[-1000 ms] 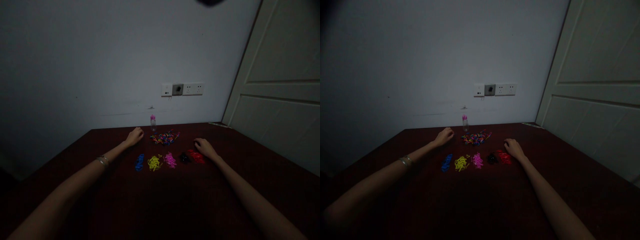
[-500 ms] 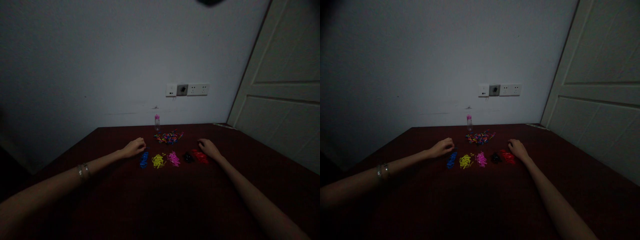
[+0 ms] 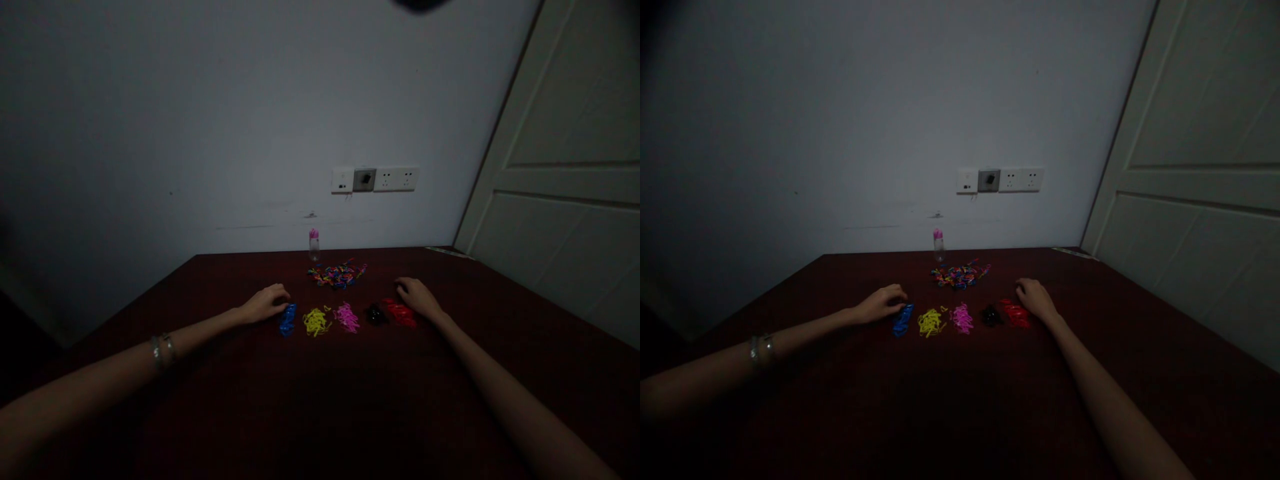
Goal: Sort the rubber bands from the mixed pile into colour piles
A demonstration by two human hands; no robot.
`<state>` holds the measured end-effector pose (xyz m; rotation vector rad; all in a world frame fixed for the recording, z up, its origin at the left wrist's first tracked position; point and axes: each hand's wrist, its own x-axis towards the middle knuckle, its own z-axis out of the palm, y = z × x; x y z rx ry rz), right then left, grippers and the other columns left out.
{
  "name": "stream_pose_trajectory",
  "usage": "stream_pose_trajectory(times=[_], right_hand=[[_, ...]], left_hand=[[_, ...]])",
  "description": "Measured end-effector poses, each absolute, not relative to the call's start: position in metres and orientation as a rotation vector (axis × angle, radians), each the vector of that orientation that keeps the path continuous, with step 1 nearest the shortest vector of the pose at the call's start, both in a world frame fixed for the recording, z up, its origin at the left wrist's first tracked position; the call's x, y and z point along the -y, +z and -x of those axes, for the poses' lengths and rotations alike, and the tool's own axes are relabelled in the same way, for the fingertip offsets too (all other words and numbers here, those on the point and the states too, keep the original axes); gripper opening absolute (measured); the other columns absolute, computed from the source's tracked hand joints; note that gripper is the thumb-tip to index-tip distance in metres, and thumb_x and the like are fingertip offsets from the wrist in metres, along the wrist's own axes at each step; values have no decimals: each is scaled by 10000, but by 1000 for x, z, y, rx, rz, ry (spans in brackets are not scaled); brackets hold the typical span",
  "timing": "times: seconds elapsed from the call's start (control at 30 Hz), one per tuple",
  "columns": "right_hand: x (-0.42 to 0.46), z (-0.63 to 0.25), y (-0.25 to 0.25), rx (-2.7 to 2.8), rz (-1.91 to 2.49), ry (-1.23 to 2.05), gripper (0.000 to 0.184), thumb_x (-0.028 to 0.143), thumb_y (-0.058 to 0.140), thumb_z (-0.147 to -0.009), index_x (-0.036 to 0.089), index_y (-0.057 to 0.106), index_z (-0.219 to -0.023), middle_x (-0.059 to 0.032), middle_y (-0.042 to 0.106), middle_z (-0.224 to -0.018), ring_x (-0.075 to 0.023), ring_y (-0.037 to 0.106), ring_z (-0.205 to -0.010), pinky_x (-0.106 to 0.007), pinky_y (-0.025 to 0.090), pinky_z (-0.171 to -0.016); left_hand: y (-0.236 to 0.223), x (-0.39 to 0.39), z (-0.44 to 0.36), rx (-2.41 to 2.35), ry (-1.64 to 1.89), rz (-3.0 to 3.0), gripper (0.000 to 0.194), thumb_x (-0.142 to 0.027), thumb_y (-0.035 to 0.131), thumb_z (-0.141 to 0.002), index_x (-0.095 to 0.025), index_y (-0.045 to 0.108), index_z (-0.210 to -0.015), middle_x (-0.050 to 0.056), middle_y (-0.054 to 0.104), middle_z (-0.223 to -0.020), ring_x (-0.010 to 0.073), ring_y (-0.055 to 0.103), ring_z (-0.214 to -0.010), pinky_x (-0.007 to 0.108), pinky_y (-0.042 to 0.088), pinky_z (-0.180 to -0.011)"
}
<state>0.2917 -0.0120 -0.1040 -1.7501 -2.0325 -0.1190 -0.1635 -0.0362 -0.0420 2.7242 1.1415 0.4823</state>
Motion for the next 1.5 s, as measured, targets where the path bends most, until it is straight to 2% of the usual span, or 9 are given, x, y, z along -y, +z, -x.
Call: stream_pose_trajectory(times=[0.13,0.27,0.5,0.7,0.9,1.3,1.5], right_hand=[[13,-291,-104,2032,1758,-126,357,224,399,-826,102,614,-1083,-135,626,-1106,-220,558,-1041,-316,387,-926],[13,-291,-104,2021,1761,-111,348,222,410,-822,120,617,-1082,-124,627,-1109,-213,552,-1054,-312,378,-936],[15,-289,-104,2014,1765,-143,355,224,407,-822,101,619,-1079,-131,627,-1106,-212,555,-1045,-300,379,-931],[17,-288,-101,2013,1766,-129,348,228,415,-820,109,620,-1074,-132,633,-1087,-210,559,-1033,-304,382,-923],[18,-287,-100,2012,1762,-141,359,237,402,-828,94,618,-1077,-137,624,-1106,-220,551,-1047,-306,381,-924],[13,-291,-99,2074,1711,-131,340,198,414,-815,97,622,-1065,-127,630,-1084,-201,554,-1023,-302,375,-927],[14,-260,-76,2154,1675,-164,316,194,436,-816,175,640,-1057,-91,611,-1095,-202,516,-1026,-318,369,-910]], left_hand=[[-50,12,173,-1232,653,-2661,230,-262,461,-801,-169,598,-961,47,582,-918,144,547,-857,258,425,-802],[-53,-22,182,-1523,861,-2544,230,-204,438,-783,-148,600,-936,67,595,-953,166,551,-910,289,422,-853],[-64,-64,176,-1832,986,-2426,274,-122,436,-750,-130,589,-977,89,587,-1011,185,530,-988,313,400,-925],[-81,-80,161,-2022,824,-2342,357,-98,414,-770,-106,546,-1102,119,570,-1121,206,492,-1084,328,367,-963],[-86,-76,148,-2158,544,-2320,377,-186,393,-820,-129,508,-1175,122,547,-1186,242,478,-1107,358,382,-929],[-80,-62,139,-2213,405,-2433,345,-232,349,-847,-116,533,-1115,135,559,-1158,254,490,-1068,365,399,-885],[-77,-58,137,-2219,416,-2433,338,-227,361,-841,-115,542,-1103,141,573,-1135,250,502,-1054,357,407,-875]])
